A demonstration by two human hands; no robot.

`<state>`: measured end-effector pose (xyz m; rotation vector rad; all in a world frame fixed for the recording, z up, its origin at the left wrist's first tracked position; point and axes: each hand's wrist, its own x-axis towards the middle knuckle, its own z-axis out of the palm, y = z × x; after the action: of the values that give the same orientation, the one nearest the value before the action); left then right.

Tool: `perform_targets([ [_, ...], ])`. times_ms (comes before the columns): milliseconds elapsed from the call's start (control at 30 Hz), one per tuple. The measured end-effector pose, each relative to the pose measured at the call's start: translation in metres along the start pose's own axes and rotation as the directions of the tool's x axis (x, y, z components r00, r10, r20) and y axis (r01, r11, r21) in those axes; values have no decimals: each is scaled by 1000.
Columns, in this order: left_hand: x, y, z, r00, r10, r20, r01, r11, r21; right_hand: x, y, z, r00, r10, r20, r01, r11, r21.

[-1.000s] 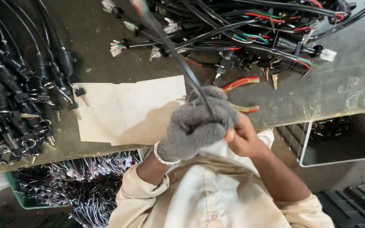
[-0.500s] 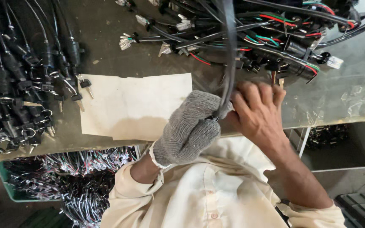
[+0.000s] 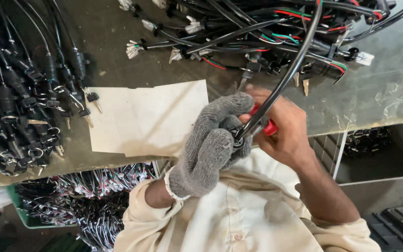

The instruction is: The person holds a black cable and uses red-handled pliers to work on the cable end, fitting a connector onto the stripped wires and crimping it. They repeat the process on additional cable ends, setting finished cables aside and picking up new ones from the workbench.

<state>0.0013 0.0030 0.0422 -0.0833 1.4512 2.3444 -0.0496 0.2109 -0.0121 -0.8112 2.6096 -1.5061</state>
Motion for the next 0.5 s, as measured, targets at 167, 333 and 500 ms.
perform_targets([
  [167, -1, -2, 1, 999, -40, -12, 41, 991, 130, 18, -9, -5, 994, -105, -16, 92, 930, -357],
  [333, 7, 8, -7, 998, -27, 62, 19, 993, 113, 22, 6, 1, 997, -80, 4, 72, 864, -499],
  [500, -1, 8, -11, 959, 237, 153, -254, 493, 832, 21, 11, -5, 993, -42, 108, 68, 966, -250],
])
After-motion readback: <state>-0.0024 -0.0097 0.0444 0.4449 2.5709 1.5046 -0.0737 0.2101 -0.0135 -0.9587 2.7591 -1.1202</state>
